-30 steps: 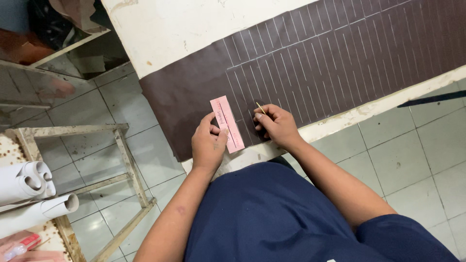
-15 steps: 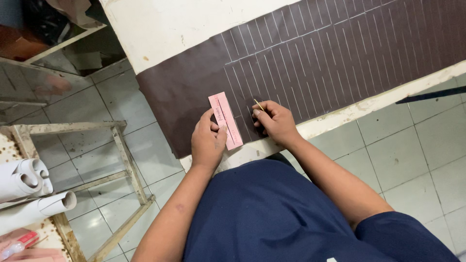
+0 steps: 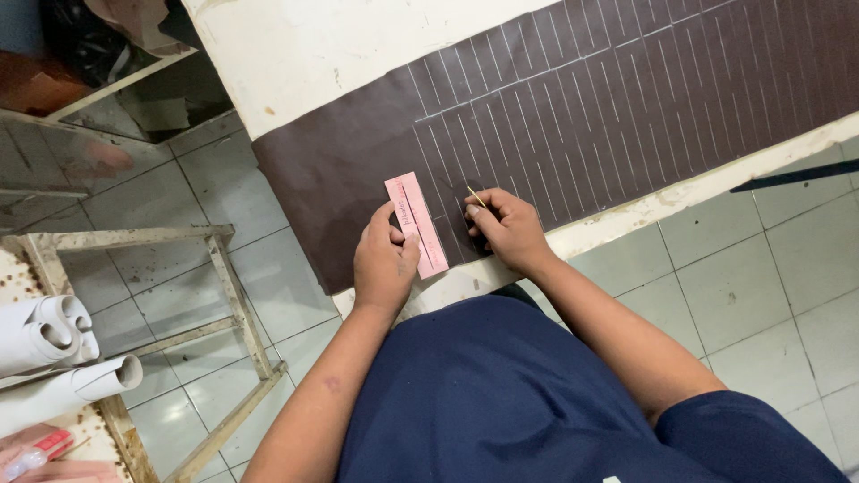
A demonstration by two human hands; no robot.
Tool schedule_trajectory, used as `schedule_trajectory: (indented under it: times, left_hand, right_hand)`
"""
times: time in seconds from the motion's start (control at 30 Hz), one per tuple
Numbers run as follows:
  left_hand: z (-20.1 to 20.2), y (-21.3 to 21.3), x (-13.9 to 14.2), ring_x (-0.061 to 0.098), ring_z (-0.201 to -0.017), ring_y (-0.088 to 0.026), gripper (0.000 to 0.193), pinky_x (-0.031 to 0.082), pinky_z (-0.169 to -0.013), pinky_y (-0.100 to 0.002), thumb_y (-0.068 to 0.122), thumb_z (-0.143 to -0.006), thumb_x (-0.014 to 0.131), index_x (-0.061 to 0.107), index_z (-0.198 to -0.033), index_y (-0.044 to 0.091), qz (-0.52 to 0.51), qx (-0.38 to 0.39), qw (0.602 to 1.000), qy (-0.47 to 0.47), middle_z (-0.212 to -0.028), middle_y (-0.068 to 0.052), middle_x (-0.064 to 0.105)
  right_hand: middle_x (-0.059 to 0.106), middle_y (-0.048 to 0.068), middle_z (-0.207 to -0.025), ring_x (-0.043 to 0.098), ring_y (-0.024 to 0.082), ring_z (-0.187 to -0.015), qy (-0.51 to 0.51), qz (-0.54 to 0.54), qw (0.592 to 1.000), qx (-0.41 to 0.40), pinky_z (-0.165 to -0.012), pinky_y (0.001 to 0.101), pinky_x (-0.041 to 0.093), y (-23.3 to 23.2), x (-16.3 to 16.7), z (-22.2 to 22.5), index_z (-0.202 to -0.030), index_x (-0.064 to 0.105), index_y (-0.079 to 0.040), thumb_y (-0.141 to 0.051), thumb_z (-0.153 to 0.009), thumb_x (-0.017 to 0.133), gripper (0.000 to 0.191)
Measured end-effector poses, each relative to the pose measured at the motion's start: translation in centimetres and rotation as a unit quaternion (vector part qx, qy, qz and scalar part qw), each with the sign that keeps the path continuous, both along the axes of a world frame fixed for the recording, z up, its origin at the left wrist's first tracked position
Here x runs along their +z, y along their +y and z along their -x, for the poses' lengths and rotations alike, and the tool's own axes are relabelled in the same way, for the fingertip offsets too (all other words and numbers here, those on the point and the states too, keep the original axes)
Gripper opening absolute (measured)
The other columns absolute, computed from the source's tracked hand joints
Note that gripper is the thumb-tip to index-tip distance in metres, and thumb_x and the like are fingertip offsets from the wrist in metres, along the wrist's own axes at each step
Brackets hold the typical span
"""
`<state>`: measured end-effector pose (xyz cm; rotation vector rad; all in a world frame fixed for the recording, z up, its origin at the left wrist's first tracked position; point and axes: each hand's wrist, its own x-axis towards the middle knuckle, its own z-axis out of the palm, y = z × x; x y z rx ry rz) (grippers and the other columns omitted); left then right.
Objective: The person uses a pink ruler and a yellow marking tool to draw parallel lines on a large piece of dark brown fabric laid on a white table. The person repeatedly repositions the ruler and draws lines across the fabric surface.
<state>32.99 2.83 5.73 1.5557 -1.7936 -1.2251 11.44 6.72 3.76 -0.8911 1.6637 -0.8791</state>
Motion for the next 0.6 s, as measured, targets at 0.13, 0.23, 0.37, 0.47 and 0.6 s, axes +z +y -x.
schedule_trajectory:
  times: [0.13,0.23,0.37,0.47,0.6]
  left_hand:
    - [-0.11,-0.07,-0.23,0.064,-0.065,-0.018,0.057,0.054,-0.071,-0.035,0.008,-0.085,0.068,0.053,-0.140,0.002,0.013,-0.005,1.000,0.000,-0.089,-0.008,0.060]
    - [-0.05,-0.05,-0.39,0.064,-0.065,-0.018,0.057,0.054,-0.071,-0.035,0.008,-0.085,0.068,0.052,-0.140,0.002,0.001,0.000,1.000,0.003,-0.088,-0.008,0.060]
    - [-0.01,-0.17,-0.54,0.063,-0.065,-0.018,0.058,0.054,-0.071,-0.035,0.008,-0.084,0.068,0.053,-0.140,0.001,0.003,0.001,1.000,-0.002,-0.088,-0.008,0.061]
    - [-0.06,-0.15,-0.60,0.063,-0.065,-0.018,0.058,0.054,-0.070,-0.035,0.008,-0.084,0.068,0.053,-0.139,0.001,0.002,0.000,1.000,0.005,-0.088,-0.008,0.060]
    - [-0.23,-0.24,-0.61,0.062,-0.068,-0.020,0.057,0.054,-0.072,-0.036,0.009,-0.084,0.068,0.053,-0.139,0.001,0.021,-0.010,1.000,0.005,-0.085,-0.008,0.060]
  right_hand:
    - [0.073,0.001,-0.092,0.067,0.006,-0.074,-0.006,-0.001,1.000,-0.001,-0.057,0.0231,0.053,0.00,0.05,0.03,-0.115,0.069,-0.006,-0.019,-0.099,0.061,0.023]
    - [0.073,0.001,-0.091,0.067,0.006,-0.073,0.003,-0.001,1.000,0.004,-0.057,0.0233,0.053,-0.01,0.01,0.10,-0.115,0.070,-0.006,-0.020,-0.099,0.062,0.023]
    - [0.072,0.001,-0.091,0.067,0.006,-0.073,-0.011,-0.003,1.000,0.001,-0.056,0.0237,0.052,-0.07,-0.08,0.18,-0.113,0.070,-0.006,-0.019,-0.099,0.061,0.022]
    - [0.072,0.001,-0.090,0.066,0.006,-0.072,0.000,-0.007,1.000,0.000,-0.056,0.0239,0.052,-0.08,-0.14,0.14,-0.113,0.070,-0.006,-0.019,-0.098,0.062,0.022]
    - [0.072,0.001,-0.090,0.066,0.006,-0.073,-0.007,-0.009,1.000,-0.001,-0.056,0.0237,0.052,-0.09,-0.11,0.11,-0.113,0.070,-0.006,-0.019,-0.099,0.062,0.021]
